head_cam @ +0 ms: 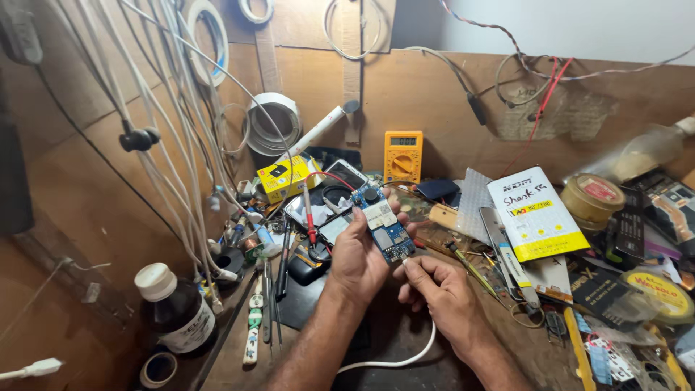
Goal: The person handles a disassembled mobile phone, connecting a USB cable to the motherboard and comparing it with a separate phone unit. They then use a multimeter to test electrical continuity on the circuit board and a soldering iron to work on specific components. The task involves troubleshooting and repairing the electronic device on a cluttered workbench.
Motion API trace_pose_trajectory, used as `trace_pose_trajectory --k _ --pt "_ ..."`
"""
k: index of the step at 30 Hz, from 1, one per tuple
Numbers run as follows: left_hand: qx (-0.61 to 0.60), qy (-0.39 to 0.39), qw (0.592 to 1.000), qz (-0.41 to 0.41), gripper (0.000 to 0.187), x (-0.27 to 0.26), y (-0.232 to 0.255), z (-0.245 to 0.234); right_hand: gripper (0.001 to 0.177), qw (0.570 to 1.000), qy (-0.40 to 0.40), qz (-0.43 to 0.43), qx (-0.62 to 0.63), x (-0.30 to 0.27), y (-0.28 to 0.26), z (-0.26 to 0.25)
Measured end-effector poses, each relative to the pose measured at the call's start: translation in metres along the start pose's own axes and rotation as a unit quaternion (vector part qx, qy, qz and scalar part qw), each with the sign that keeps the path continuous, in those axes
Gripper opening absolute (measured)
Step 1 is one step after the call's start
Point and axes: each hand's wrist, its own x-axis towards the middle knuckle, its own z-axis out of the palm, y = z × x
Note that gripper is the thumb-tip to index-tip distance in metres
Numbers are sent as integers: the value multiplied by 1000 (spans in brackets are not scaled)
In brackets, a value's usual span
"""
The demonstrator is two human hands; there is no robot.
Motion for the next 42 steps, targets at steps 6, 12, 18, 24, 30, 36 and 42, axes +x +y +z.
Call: trace_pose_trajectory --k 6,12,18,24,30,36,42 --pt "-8 32 999 36 56 9 -8 -12 35 998 21 -5 -58 -1 -5 8" --pt "38 105 992 64 54 12 -6 20 33 999 13 -48 -15 -4 -17 7" --pt "70 83 991 81 53 19 -10 24 32 999 37 -31 -9 -3 -15 6" --pt "97 75 991 47 56 30 -8 10 32 998 42 -42 -29 -4 -16 6" --pt "107 96 981 129 58 49 41 23 28 995 93 -39 -21 -6 -8 8" --pt "177 71 980 49 53 15 48 56 29 967 85 -229 -68 2 -2 2" --pt "164 78 983 36 53 -31 72 61 31 992 129 1 -16 4 10 -3"
